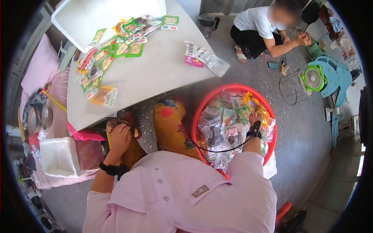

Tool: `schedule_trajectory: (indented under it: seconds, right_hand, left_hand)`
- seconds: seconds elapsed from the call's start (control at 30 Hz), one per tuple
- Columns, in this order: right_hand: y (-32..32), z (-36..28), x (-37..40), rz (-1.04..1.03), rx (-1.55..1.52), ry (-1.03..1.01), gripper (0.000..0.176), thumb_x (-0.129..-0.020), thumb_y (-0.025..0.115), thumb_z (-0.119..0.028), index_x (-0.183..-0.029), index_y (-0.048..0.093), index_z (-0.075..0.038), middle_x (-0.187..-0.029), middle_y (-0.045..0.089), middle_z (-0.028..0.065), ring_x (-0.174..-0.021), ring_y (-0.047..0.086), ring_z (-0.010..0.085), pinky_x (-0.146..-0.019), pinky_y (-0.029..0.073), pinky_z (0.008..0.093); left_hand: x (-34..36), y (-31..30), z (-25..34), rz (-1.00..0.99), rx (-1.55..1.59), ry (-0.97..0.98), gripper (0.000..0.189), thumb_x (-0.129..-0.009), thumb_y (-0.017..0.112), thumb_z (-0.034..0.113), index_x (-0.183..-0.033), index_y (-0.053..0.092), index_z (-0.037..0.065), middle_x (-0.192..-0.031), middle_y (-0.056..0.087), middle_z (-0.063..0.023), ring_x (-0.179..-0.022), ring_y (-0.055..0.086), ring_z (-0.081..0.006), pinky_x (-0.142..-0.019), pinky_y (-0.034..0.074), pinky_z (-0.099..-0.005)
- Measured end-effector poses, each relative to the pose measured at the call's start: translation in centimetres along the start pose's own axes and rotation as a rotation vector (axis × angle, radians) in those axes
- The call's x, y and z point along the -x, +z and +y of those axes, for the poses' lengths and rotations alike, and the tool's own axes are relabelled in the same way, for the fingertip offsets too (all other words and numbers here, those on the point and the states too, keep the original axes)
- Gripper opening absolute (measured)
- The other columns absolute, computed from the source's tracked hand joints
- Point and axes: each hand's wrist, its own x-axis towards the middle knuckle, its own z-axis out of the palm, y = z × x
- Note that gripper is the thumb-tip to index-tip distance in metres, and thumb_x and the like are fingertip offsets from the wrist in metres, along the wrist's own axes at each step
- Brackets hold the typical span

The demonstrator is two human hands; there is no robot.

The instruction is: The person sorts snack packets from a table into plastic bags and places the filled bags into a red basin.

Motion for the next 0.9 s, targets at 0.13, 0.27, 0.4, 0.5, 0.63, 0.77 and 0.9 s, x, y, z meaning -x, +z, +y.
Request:
schedule_trajectory:
  seconds: [0.13, 0.27, 0.4, 0.5, 0.63, 0.77, 0.9]
  right_hand:
    - [0.7, 0.3, 2.1, -0.199, 0.085, 0.015, 0.014, -0.081, 0.035, -0.012, -0.089, 0.04, -0.001, -0.075, 0.048, 0.0053, -0.068, 0.051, 0.0181, -0.055, 0.045, 0.0253]
    - [5.0, 1.3, 9.4, -0.444, 0.286, -0.096, 0.012, -0.079, 0.038, -0.01, -0.081, 0.047, -0.003, -0.076, 0.051, 0.0043, -0.066, 0.051, 0.016, -0.053, 0.042, 0.0225]
    - [8.4, 3.5, 10.0, -0.833, 1.128, -1.112, 0.01, -0.074, 0.046, -0.008, -0.082, 0.05, -0.003, -0.071, 0.052, 0.0055, -0.063, 0.052, 0.0144, -0.053, 0.042, 0.0234]
    - [13.0, 7.6, 20.7, -0.956, 1.001, -0.962, 0.013, -0.072, 0.051, -0.007, -0.085, 0.05, -0.005, -0.071, 0.053, 0.0052, -0.063, 0.053, 0.0143, -0.053, 0.042, 0.0247]
    - [15.7, 14.8, 24.9, -1.185, 0.702, -0.558, 0.02, -0.074, 0.051, -0.009, -0.093, 0.046, -0.007, -0.074, 0.053, 0.0027, -0.066, 0.053, 0.0129, -0.054, 0.041, 0.0235]
    - [17.0, 20.6, 35.9, -1.121, 0.875, -0.134, 0.02, -0.075, 0.051, -0.01, -0.094, 0.046, -0.007, -0.077, 0.053, 0.0015, -0.07, 0.053, 0.0113, -0.057, 0.041, 0.0224]
    - [16.9, 28.0, 39.0, -1.329, 1.091, -0.198, 0.018, -0.076, 0.05, -0.01, -0.093, 0.047, -0.004, -0.078, 0.053, 0.0032, -0.073, 0.052, 0.0129, -0.06, 0.042, 0.0235]
  left_hand:
    - [-0.5, -0.5, -0.2, 0.125, -0.005, 0.036, 0.02, -0.064, 0.053, 0.005, -0.083, 0.051, 0.002, -0.089, 0.048, -0.0132, -0.083, 0.046, -0.0305, -0.073, 0.037, -0.0387]
    - [-1.1, -1.7, -1.2, 0.264, -0.051, -0.004, 0.02, -0.064, 0.053, 0.005, -0.084, 0.051, 0.002, -0.089, 0.048, -0.0147, -0.082, 0.047, -0.0321, -0.073, 0.037, -0.0393]
    - [-2.1, -3.2, -3.7, 0.402, -0.077, -0.074, 0.023, -0.063, 0.055, 0.005, -0.086, 0.05, 0.001, -0.092, 0.048, -0.0167, -0.085, 0.047, -0.0328, -0.074, 0.037, -0.0405]
    - [-3.3, -4.4, -5.1, 0.385, -0.164, -0.104, 0.036, -0.063, 0.057, 0.007, -0.098, 0.048, 0.003, -0.099, 0.047, -0.0165, -0.092, 0.044, -0.0332, -0.078, 0.035, -0.0405]
    - [-5.1, -5.8, -7.0, 0.271, -0.181, -0.022, 0.05, -0.065, 0.057, 0.013, -0.112, 0.043, 0.007, -0.111, 0.044, -0.0161, -0.102, 0.041, -0.0315, -0.084, 0.033, -0.0396]
    - [-3.8, -2.7, -11.4, 0.095, -0.119, -0.2, 0.042, -0.071, 0.051, 0.029, -0.106, 0.046, 0.006, -0.11, 0.045, -0.0169, -0.099, 0.044, -0.0322, -0.084, 0.035, -0.0396]
    - [-3.7, -2.7, -9.8, 0.038, -0.216, -0.418, 0.041, -0.073, 0.045, 0.038, -0.107, 0.047, 0.015, -0.113, 0.042, -0.0146, -0.103, 0.04, -0.0303, -0.085, 0.031, -0.0424]
